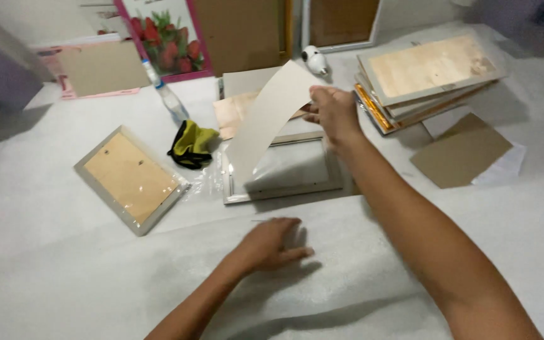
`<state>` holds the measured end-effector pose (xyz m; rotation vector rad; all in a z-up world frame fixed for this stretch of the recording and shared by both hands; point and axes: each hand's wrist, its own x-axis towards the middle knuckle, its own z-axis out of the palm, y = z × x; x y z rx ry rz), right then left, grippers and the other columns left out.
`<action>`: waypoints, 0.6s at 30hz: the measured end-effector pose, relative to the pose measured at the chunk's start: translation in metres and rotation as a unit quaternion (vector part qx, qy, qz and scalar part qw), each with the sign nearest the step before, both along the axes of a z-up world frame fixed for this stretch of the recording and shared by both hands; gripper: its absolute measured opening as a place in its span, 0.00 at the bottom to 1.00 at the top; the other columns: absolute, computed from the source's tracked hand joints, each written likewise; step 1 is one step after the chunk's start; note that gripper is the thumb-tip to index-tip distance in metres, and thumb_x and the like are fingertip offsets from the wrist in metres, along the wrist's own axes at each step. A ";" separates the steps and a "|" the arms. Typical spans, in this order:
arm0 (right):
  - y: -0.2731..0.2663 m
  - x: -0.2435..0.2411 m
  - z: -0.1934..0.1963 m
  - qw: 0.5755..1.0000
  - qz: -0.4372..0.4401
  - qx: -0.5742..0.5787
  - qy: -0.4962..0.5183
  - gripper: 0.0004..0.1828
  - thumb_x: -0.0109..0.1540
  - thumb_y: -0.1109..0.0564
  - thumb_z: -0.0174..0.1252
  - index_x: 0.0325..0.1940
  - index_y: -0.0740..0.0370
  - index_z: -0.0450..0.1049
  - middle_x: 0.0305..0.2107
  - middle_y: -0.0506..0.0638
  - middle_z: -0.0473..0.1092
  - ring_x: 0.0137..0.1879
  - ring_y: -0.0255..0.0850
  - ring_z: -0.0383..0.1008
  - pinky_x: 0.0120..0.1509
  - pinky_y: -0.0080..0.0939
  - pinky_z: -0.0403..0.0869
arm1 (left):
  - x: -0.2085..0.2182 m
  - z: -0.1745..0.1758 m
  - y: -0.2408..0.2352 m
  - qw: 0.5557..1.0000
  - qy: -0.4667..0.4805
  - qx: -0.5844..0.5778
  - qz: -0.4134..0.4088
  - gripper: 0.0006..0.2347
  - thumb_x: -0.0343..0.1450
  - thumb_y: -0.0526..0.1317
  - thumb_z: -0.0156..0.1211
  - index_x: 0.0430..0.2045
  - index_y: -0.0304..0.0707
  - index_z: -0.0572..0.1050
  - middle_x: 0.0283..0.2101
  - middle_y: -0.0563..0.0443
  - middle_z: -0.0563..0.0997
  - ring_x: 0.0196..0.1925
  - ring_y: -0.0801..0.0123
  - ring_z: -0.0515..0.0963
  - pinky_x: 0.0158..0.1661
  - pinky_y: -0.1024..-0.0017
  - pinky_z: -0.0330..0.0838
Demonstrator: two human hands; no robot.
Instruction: The person brushes a liquid, likely adhesive, onto the edges of a picture frame using a wide brush, then wipes the frame and its plastic-covered glass with a yellow cloth. They then pick up a plywood backing board, place it into the frame, and press it into position.
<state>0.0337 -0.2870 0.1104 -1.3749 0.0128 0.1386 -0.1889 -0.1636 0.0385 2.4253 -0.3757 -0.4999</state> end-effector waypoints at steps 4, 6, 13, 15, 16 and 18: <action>-0.020 -0.012 -0.019 0.999 -0.034 -0.001 0.013 0.25 0.60 0.56 0.56 0.57 0.77 0.71 0.34 0.58 0.69 0.41 0.46 0.81 0.42 0.38 0.83 | 0.020 0.000 0.005 0.996 -0.049 -0.032 0.066 0.34 0.68 0.59 0.63 0.64 0.37 0.66 0.63 0.33 0.72 0.67 0.36 0.69 0.65 0.46 0.63; -0.025 -0.020 -0.020 0.999 -0.021 -0.027 -0.003 0.22 0.60 0.59 0.57 0.57 0.74 0.74 0.32 0.55 0.69 0.39 0.42 0.81 0.41 0.35 0.84 | 0.017 -0.003 -0.009 0.997 -0.061 -0.045 0.022 0.36 0.68 0.58 0.64 0.67 0.39 0.62 0.67 0.31 0.68 0.69 0.33 0.67 0.63 0.40 0.63; -0.025 -0.016 -0.029 0.999 -0.011 -0.038 -0.023 0.20 0.60 0.57 0.58 0.53 0.69 0.78 0.30 0.56 0.74 0.38 0.42 0.83 0.40 0.35 0.85 | -0.003 -0.024 -0.042 0.996 0.056 0.035 -0.061 0.36 0.69 0.64 0.56 0.69 0.43 0.61 0.68 0.34 0.66 0.70 0.34 0.65 0.67 0.43 0.60; -0.020 -0.014 -0.031 0.998 0.014 -0.054 -0.025 0.19 0.59 0.56 0.58 0.52 0.68 0.79 0.31 0.56 0.76 0.40 0.41 0.84 0.41 0.35 0.86 | -0.010 -0.023 -0.041 0.993 0.088 0.044 -0.072 0.37 0.70 0.66 0.52 0.70 0.44 0.59 0.70 0.34 0.64 0.72 0.34 0.62 0.68 0.44 0.58; -0.020 -0.015 -0.028 0.998 0.018 -0.053 -0.026 0.19 0.59 0.56 0.58 0.52 0.68 0.79 0.31 0.56 0.76 0.40 0.41 0.84 0.41 0.35 0.86 | -0.011 -0.021 -0.040 0.993 0.088 0.046 -0.068 0.37 0.70 0.66 0.52 0.70 0.44 0.59 0.70 0.34 0.64 0.72 0.34 0.62 0.68 0.44 0.58; -0.018 -0.017 -0.024 0.996 0.037 -0.076 -0.029 0.19 0.59 0.56 0.57 0.52 0.66 0.79 0.32 0.56 0.77 0.40 0.40 0.84 0.42 0.34 0.86 | -0.012 -0.020 -0.038 0.992 0.090 0.024 -0.084 0.37 0.70 0.65 0.53 0.70 0.43 0.59 0.69 0.32 0.65 0.70 0.32 0.64 0.66 0.43 0.60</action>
